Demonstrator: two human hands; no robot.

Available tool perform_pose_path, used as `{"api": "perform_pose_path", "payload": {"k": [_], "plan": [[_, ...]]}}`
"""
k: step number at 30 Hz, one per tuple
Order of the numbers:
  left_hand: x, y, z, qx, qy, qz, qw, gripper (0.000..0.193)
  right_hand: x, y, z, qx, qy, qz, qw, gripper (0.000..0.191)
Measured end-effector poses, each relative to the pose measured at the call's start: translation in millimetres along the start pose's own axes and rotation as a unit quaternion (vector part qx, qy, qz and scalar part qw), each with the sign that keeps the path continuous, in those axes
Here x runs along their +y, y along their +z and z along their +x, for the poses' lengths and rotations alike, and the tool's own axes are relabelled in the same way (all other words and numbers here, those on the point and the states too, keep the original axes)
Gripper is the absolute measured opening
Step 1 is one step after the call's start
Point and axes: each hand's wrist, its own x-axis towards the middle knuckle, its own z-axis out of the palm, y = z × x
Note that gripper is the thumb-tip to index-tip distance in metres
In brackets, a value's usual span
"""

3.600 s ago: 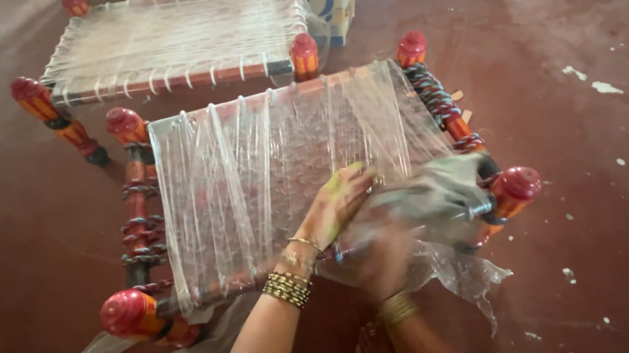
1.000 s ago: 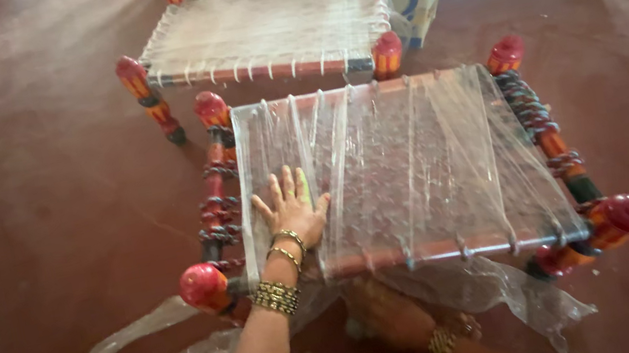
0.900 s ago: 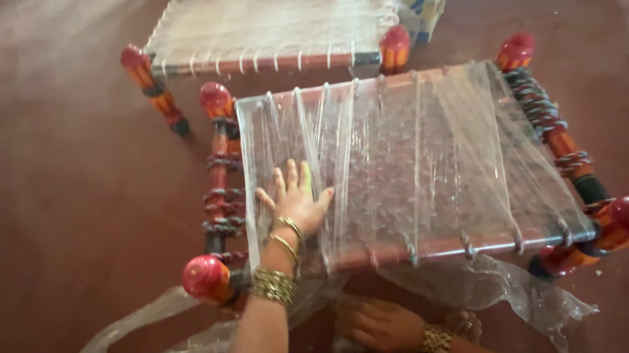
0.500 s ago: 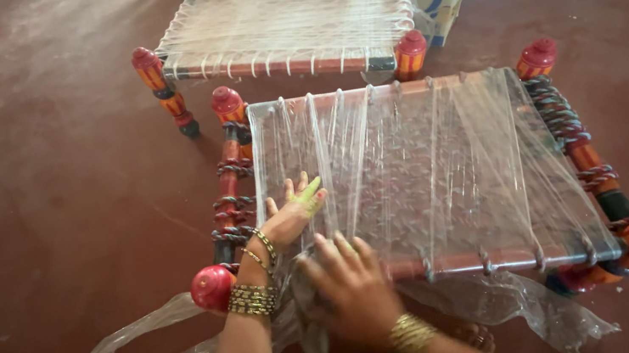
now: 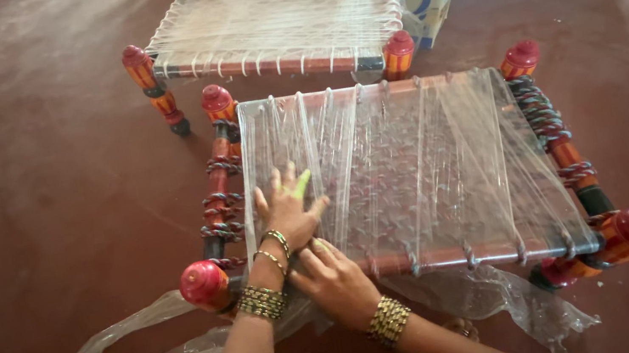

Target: The person sits on the floor in front of a woven cot wrapped in clear plastic film and wipes its surface with a cloth, smoothing the film over the frame. They turn and reposition the cot and pull the plastic wrap tight around its edges.

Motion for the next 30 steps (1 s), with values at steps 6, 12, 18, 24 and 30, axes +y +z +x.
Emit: {"api": "perform_pose_path", "payload": {"k": [6, 12, 18, 24, 30], "plan": [[4, -25, -15, 0.199, -0.147, 0.047, 0.968, 0.088, 25, -19, -23, 0.043, -0.078, 0.015, 0.996, 0.042], [8, -1, -9, 0.248, -0.035, -0.145, 0.957, 0.062, 54, -48, -23, -0.028, -0.043, 0.122, 0.991, 0.049], [7, 12, -2, 0.182, -0.064, -0.404, 0.894, 0.06, 76, -50, 29, -0.075, 0.488, 0.425, 0.759, 0.04], [-38, -73, -2, 0.202, -0.003, -0.547, 0.813, 0.073, 98, -13, 72, -0.039, 0.33, 0.645, 0.688, 0.075], [-18, -105, -28, -0.034, 0.05, 0.094, 0.994, 0.088, 116, 29, 59, -0.052, 0.283, 0.153, 0.945, 0.077]]}}
